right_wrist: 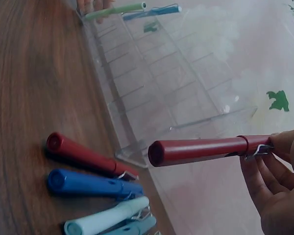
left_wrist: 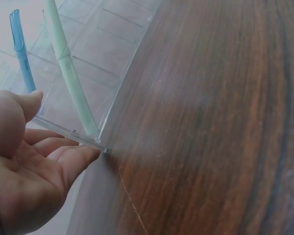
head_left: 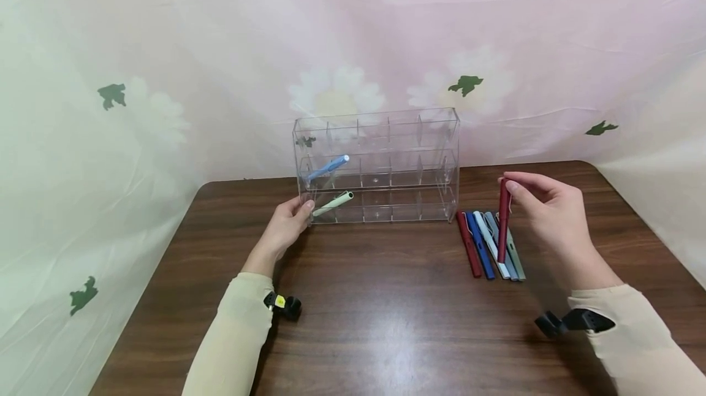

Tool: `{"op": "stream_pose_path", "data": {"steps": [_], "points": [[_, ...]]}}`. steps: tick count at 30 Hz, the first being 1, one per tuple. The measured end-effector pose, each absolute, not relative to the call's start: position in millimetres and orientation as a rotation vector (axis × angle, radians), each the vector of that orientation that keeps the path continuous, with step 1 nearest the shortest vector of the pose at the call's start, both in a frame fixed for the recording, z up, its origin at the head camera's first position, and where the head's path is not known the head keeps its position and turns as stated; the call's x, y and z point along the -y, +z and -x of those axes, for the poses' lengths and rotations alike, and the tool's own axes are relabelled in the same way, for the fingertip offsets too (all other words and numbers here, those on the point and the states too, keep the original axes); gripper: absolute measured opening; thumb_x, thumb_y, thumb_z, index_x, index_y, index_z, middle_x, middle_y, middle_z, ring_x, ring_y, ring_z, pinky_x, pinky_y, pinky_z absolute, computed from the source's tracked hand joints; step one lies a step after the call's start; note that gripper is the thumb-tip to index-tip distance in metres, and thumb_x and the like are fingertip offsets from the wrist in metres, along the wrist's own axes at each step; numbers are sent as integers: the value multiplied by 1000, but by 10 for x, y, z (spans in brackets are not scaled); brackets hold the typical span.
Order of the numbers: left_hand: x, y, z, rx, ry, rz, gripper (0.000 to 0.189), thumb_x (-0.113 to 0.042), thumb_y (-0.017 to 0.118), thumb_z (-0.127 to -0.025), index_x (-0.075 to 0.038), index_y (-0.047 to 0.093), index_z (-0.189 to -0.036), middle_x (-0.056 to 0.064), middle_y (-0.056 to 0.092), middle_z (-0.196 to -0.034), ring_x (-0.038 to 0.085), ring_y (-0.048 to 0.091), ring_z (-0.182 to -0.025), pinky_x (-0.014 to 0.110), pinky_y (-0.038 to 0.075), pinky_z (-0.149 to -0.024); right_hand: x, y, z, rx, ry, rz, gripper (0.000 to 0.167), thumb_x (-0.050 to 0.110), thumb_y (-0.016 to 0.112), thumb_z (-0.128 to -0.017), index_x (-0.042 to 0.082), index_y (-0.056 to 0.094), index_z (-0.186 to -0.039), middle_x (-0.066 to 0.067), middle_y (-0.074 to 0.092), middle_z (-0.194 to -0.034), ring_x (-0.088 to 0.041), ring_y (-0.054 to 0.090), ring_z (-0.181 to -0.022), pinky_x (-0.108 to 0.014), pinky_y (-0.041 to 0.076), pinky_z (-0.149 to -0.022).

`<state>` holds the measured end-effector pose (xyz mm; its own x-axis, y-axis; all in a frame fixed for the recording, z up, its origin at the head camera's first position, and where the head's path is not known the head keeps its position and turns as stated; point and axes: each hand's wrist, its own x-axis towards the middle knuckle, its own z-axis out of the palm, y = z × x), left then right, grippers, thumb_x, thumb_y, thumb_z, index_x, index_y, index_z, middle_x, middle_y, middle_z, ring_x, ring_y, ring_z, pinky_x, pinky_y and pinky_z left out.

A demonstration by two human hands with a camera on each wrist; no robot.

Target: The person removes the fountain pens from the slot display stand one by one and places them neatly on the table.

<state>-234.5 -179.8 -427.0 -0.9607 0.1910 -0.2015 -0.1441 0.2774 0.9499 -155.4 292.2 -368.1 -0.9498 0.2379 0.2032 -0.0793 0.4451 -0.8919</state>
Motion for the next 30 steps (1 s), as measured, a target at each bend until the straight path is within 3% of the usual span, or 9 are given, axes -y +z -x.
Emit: {"op": "stream_pose_path", "data": {"steps": [5,13,19,28,30], "points": [[1787,-4267,2360,-2278,1736,-56,61,-29,46,-118,2,30,-168,24,36,-173,40,37,-160,54,36,-128,-2986,-3732,1533,2382,1578,188,41,30,70,-106,8,71,-141,33,75,-105,6,71,-94,-10,59,-79],[1792,-4284,2365,-2280,1731,-53,61,-29,45,-118,2,29,-169,23,36,-172,38,37,-160,54,36,-128,-3081,-3827,1503,2403,1539,213,44,29,69,-107,2,69,-141,37,73,-101,10,70,-91,-10,59,-75],[1794,-4281,2356,-2290,1733,-53,60,-29,45,-118,2,31,-168,24,42,-168,36,42,-155,54,37,-128,-3159,-3868,1483,2438,1502,232,44,32,70,-107,4,70,-141,39,71,-100,12,69,-91,-8,57,-76],[1789,-4276,2348,-2315,1715,-34,60,-31,46,-118,2,34,-167,22,54,-150,29,51,-141,52,40,-127,-3286,-3963,1489,2515,1442,228,47,33,67,-109,-1,68,-142,39,67,-98,15,67,-88,-7,58,-74],[1789,-4276,2352,-2321,1719,-31,58,-31,46,-118,1,38,-165,20,58,-138,27,54,-132,49,45,-124,-3307,-3984,1494,2546,1399,217,48,35,66,-109,-1,68,-141,41,65,-97,17,66,-88,-8,58,-72]]}}
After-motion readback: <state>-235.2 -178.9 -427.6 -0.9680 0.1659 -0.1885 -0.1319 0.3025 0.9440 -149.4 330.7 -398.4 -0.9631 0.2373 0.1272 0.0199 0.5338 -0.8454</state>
